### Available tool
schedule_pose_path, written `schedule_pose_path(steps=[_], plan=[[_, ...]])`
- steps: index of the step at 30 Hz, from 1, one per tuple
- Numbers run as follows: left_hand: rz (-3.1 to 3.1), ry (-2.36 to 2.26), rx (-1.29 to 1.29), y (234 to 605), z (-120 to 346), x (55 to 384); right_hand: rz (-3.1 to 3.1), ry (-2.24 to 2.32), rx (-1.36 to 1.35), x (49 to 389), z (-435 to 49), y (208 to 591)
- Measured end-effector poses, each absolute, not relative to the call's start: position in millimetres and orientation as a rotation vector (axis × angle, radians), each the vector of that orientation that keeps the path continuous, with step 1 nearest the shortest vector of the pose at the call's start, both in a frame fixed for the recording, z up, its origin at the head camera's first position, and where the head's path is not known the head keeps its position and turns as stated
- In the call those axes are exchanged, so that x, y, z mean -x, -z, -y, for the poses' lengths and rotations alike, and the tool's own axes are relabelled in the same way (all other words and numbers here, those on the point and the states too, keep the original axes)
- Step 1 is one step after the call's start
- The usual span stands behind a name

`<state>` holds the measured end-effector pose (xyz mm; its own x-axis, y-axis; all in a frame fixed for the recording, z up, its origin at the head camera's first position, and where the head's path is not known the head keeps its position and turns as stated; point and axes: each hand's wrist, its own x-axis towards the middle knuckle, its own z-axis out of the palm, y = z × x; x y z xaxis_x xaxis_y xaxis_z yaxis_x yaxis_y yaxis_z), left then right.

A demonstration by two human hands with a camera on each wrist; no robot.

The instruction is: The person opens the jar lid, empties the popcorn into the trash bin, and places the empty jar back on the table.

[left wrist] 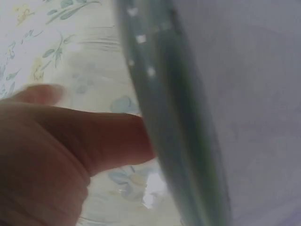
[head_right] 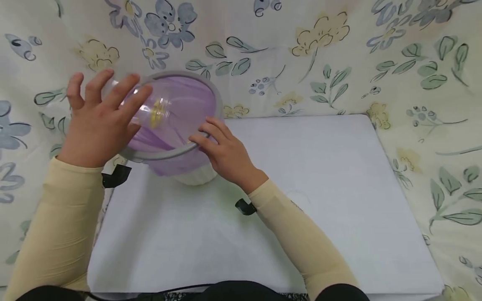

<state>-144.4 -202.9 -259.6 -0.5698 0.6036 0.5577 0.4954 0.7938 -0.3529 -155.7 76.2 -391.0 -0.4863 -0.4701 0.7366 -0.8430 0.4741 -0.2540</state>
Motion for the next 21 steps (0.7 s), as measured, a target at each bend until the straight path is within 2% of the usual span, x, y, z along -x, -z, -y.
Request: schedule_pose_path(steps=[21], plan=[[2.319, -0.156, 0.781, 263.6, 199.1, 147.0, 2.140, -0.835, -1.068, 155.9, -76.2, 393.2]])
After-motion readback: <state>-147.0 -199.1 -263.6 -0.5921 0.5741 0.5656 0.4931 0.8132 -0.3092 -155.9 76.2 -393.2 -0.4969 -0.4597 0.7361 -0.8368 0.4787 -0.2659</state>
